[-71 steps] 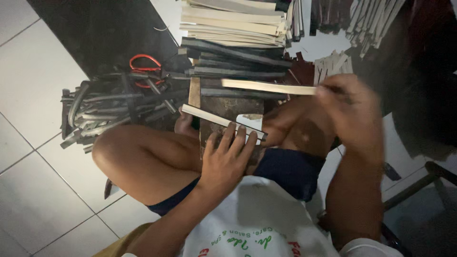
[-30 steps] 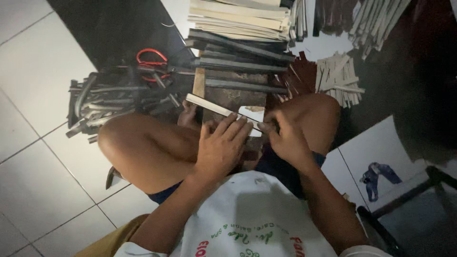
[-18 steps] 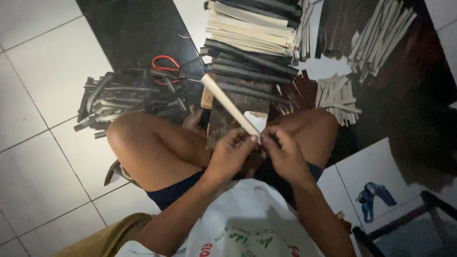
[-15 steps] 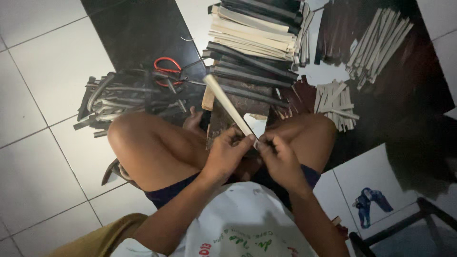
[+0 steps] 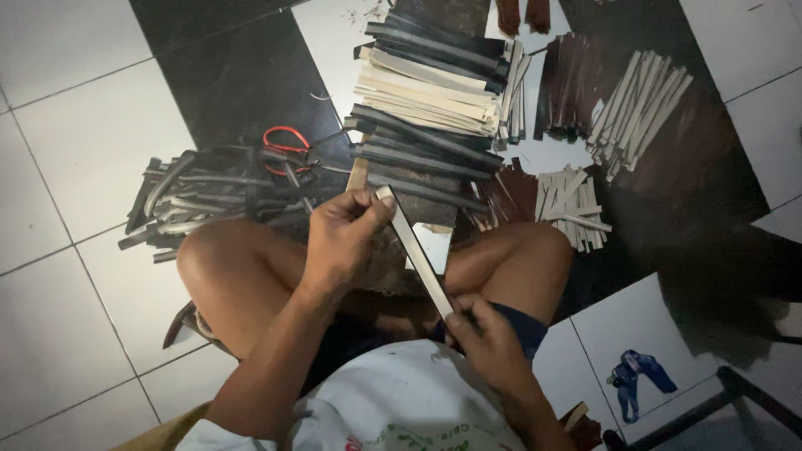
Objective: The person sits cross-legged on the floor and repeatedly sharpens thin wooden sticks using a small handheld blade. They hold each stick against a white block and scrape the blade along its length, then place the finished stick into a pile on the floor.
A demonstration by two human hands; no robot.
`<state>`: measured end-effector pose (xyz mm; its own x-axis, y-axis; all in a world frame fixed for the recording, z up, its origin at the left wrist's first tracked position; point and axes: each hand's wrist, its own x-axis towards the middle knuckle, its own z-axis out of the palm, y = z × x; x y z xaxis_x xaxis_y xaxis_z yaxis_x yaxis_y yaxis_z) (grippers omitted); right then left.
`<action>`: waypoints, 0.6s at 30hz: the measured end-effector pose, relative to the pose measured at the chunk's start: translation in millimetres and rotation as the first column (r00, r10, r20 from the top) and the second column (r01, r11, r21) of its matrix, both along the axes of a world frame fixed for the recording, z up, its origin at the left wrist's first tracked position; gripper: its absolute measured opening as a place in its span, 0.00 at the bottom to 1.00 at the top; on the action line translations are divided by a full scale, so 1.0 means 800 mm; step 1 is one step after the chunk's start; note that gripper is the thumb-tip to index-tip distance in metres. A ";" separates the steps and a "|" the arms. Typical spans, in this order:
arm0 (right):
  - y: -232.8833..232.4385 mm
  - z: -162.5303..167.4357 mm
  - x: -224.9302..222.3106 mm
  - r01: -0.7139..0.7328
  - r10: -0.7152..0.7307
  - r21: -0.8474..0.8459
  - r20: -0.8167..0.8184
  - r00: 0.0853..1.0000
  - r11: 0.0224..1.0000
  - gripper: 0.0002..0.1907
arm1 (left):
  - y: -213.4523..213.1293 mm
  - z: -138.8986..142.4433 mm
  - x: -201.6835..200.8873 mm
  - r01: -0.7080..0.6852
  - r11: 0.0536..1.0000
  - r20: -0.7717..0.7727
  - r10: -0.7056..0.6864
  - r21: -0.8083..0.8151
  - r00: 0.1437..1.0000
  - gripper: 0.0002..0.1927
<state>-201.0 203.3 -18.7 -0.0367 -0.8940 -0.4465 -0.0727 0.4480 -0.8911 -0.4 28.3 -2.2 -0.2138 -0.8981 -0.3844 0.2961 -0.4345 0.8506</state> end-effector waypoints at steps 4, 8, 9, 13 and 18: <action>0.012 -0.003 -0.008 0.003 -0.001 0.019 -0.101 0.995 1.000 0.10 | -0.006 0.009 -0.024 -0.051 0.998 -0.102 0.054 0.032 0.993 0.05; 0.000 -0.014 -0.025 0.113 -0.122 -0.068 -0.140 0.983 0.991 0.10 | -0.012 0.017 -0.036 -0.009 0.997 -0.086 0.003 -0.073 0.996 0.09; -0.007 -0.016 -0.035 0.133 -0.148 -0.106 -0.143 0.979 0.985 0.10 | -0.016 0.019 -0.033 0.027 0.985 -0.015 -0.030 -0.173 0.999 0.09; -0.057 -0.018 -0.098 0.175 -0.250 -0.289 -0.244 0.937 0.941 0.08 | -0.041 0.014 -0.017 0.370 0.678 0.546 0.055 -0.635 0.836 0.18; -0.165 -0.032 -0.166 0.319 -0.385 -0.401 -0.096 0.918 0.859 0.10 | -0.032 -0.022 -0.031 0.765 0.324 0.826 0.313 -0.557 0.469 0.23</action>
